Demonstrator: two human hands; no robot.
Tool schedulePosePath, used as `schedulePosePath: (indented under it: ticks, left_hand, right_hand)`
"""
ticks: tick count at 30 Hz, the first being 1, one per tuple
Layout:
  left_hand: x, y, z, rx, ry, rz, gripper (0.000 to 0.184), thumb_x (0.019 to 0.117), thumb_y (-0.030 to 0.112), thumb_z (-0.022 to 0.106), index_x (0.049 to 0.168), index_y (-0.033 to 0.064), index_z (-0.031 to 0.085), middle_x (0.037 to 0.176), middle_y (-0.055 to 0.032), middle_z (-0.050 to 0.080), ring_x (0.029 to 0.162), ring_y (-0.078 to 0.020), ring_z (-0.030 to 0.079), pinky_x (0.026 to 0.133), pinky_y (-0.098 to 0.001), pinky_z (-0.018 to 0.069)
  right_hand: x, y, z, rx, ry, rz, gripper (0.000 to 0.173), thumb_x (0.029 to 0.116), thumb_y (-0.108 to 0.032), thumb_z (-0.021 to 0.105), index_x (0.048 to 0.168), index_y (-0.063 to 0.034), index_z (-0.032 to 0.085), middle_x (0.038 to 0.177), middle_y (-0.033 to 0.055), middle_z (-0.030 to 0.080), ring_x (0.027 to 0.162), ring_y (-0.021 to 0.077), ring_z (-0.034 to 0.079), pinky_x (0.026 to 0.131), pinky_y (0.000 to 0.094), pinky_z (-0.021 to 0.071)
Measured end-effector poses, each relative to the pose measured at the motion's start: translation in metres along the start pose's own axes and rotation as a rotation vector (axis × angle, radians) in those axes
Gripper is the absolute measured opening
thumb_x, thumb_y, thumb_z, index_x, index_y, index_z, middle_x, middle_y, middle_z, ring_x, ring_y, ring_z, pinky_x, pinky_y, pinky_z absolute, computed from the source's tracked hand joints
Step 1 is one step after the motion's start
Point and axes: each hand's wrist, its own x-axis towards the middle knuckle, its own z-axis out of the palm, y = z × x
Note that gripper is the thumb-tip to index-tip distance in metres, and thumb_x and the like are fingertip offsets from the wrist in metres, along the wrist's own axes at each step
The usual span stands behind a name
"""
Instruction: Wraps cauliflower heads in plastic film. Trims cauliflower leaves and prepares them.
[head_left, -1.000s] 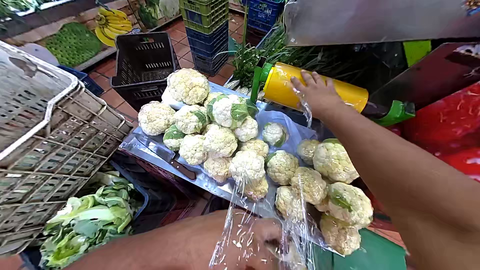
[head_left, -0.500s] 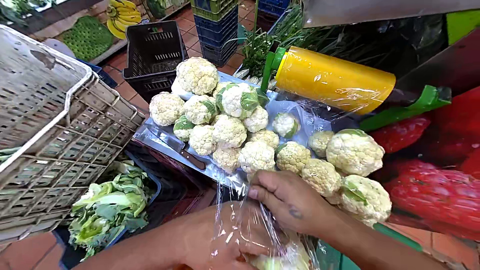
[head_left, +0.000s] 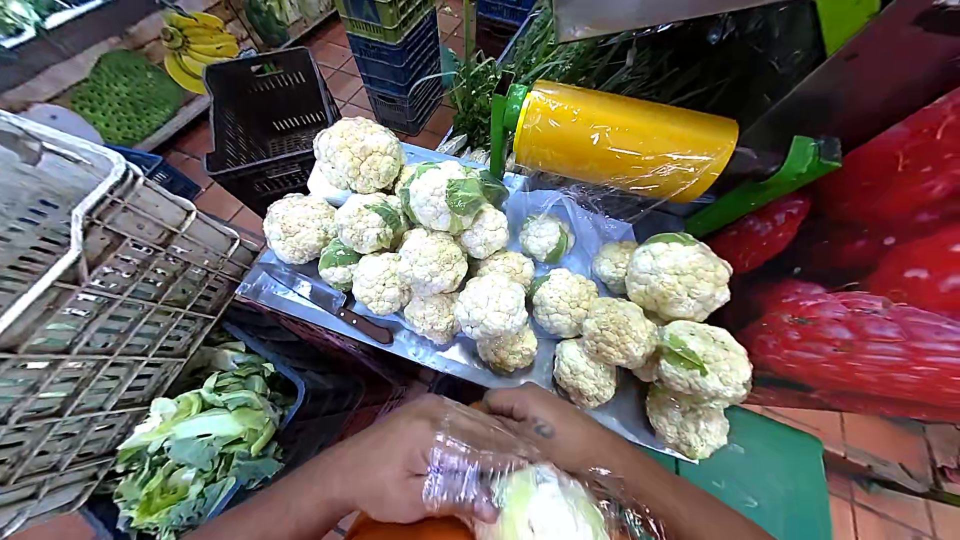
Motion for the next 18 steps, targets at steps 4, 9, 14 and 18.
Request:
schedulePosePath:
  ticks: [4,9,14,18]
  left_hand:
    - [-0.022,0.007,-0.043,0.381,0.381,-0.061,0.021,0.0999,0.034,0.066,0.108,0.0189,0.079,0.117,0.0025,0.075,0.114,-0.0160,0.070,0.099,-0.0382,0.0602]
    - [0.021,0.085,-0.038,0.750,0.072,-0.148,0.074,0.0897,0.076,0.054,0.135,0.0180,0.065,0.130,0.0006,0.067,0.122,-0.0152,0.063,0.099,-0.0405,0.0558]
    - [0.060,0.054,0.004,0.505,-0.295,-0.491,0.079,0.0809,0.069,0.073,0.132,0.0093,0.061,0.124,-0.0131,0.067,0.112,-0.0298,0.066,0.092,-0.0544,0.0559]
    - [0.037,0.005,-0.012,0.014,0.069,-0.616,0.064,0.0763,0.054,0.084,0.124,0.0134,0.069,0.116,-0.0006,0.070,0.105,-0.0100,0.067,0.094,-0.0368,0.0577]
  right_hand:
    - [-0.008,-0.009,-0.006,-0.163,-0.065,0.014,0.033,0.1088,-0.029,0.046,0.105,-0.0023,0.066,0.090,0.0151,0.066,0.085,0.0281,0.066,0.077,0.0509,0.0521]
    - [0.000,-0.024,-0.010,-0.288,-0.132,0.037,0.028,0.1066,-0.022,0.052,0.105,0.0011,0.067,0.095,0.0204,0.068,0.092,0.0360,0.067,0.081,0.0586,0.0519]
    - [-0.014,-0.055,-0.014,-0.108,-0.065,0.266,0.032,0.1066,-0.007,0.043,0.126,0.0135,0.059,0.125,0.0316,0.061,0.118,0.0377,0.060,0.105,0.0498,0.0439]
    - [-0.021,0.021,-0.019,-0.207,0.269,0.218,0.033,0.1032,-0.025,0.053,0.124,-0.0038,0.068,0.116,0.0169,0.070,0.111,0.0290,0.067,0.099,0.0518,0.0523]
